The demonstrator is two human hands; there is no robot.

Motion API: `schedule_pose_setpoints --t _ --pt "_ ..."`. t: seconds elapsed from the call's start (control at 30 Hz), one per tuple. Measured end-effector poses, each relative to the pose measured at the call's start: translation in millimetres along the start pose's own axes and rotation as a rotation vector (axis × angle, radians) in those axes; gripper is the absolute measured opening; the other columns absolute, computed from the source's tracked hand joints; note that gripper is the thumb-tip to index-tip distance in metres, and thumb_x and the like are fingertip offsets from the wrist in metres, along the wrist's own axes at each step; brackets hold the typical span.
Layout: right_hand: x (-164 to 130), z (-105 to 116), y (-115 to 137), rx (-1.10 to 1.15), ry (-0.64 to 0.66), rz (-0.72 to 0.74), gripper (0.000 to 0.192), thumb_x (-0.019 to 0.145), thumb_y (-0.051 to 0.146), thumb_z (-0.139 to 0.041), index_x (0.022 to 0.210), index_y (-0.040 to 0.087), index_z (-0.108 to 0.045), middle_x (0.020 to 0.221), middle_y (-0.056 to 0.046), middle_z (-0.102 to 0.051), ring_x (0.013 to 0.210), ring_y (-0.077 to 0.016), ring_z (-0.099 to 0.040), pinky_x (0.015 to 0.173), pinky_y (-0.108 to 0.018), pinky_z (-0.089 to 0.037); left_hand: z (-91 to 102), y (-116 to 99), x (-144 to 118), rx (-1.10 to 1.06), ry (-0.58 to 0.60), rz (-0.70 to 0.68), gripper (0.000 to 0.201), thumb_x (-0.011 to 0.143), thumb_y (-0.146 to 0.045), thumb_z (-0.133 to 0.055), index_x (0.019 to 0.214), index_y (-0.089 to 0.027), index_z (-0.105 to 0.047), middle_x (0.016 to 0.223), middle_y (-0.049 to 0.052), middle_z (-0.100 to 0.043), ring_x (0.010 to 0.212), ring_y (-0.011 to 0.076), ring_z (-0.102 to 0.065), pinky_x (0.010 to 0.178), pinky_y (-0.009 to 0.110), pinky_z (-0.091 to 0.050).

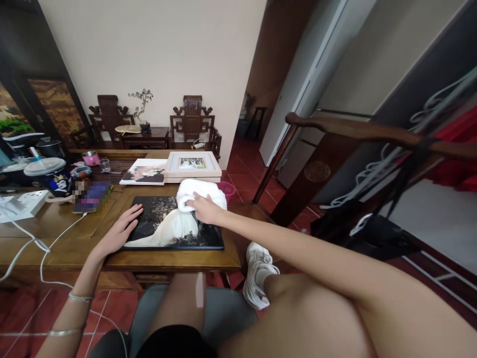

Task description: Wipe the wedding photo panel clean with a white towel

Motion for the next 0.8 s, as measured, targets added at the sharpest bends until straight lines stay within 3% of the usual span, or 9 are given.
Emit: schedule_pose_setpoints --t 0.1,0.2,0.37,0.5,0.63,0.8 --pt "8 -2 -3 -0.020 0.016 -0.063 0.062 0.073 -0.005 -0.037 0.131 0.014 -0.046 0.132 -0.021 -0.047 0.131 -0.0337 -0.031 0.091 -0.055 -0.039 0.9 0 0 -0.011 -0.013 0.001 0.045 0.093 -0.035 -0.032 0.130 -0.016 -0.050 0.145 0.011 -0.040 0.137 0.0199 -0.029 0.114 0.044 -0.020" --pt "0 3 15 -0.019 0.041 -0.090 0.060 0.071 -0.005 -0.040 0.128 0.013 -0.049 0.136 -0.022 -0.043 0.127 -0.0376 -0.034 0.085 -0.053 -0.045 1.4 0 1 -0.013 -0.024 0.015 0.045 0.093 -0.035 -0.033 0.130 -0.017 -0.050 0.144 0.010 -0.041 0.137 0.0202 -0.030 0.114 0.045 -0.020" --pt "-40 3 90 0.033 0.199 0.133 0.050 0.072 -0.001 -0.044 0.118 0.015 -0.057 0.123 -0.018 -0.055 0.110 -0.0334 -0.053 0.077 -0.040 -0.051 1.6 1 1 -0.011 -0.028 0.026 0.044 0.092 -0.035 -0.034 0.130 -0.017 -0.051 0.144 0.010 -0.042 0.136 0.0208 -0.031 0.114 0.045 -0.021" --pt "-60 0 127 -0.015 0.246 0.249 0.056 0.068 -0.001 -0.047 0.119 0.018 -0.056 0.146 -0.013 -0.035 0.127 -0.0388 -0.038 0.087 -0.050 -0.047 1.2 0 1 -0.010 -0.025 0.026 0.046 0.092 -0.034 -0.034 0.129 -0.014 -0.051 0.143 0.012 -0.041 0.136 0.0207 -0.031 0.114 0.044 -0.021" --pt "-45 1 116 0.013 0.128 0.309 0.059 0.068 -0.003 -0.042 0.121 0.020 -0.055 0.147 -0.010 -0.035 0.134 -0.0340 -0.030 0.093 -0.055 -0.043 -0.1 0 1 -0.004 -0.023 0.021 0.046 0.093 -0.034 -0.033 0.130 -0.013 -0.050 0.143 0.012 -0.041 0.136 0.0203 -0.032 0.114 0.044 -0.021" --pt "-6 -3 61 0.008 -0.048 0.294 0.059 0.068 -0.003 -0.041 0.121 0.018 -0.054 0.148 -0.011 -0.034 0.137 -0.0319 -0.025 0.099 -0.058 -0.035 -0.2 1 0 -0.005 -0.025 0.013 0.044 0.093 -0.034 -0.034 0.130 -0.015 -0.050 0.144 0.011 -0.041 0.136 0.0199 -0.032 0.114 0.044 -0.022"
Point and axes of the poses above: each hand's wrist, its own x-axis towards the middle knuckle, its own z-axis out of the back of the hand, y = z × x, the point moved 8 cm from there along x, towards the middle knuckle
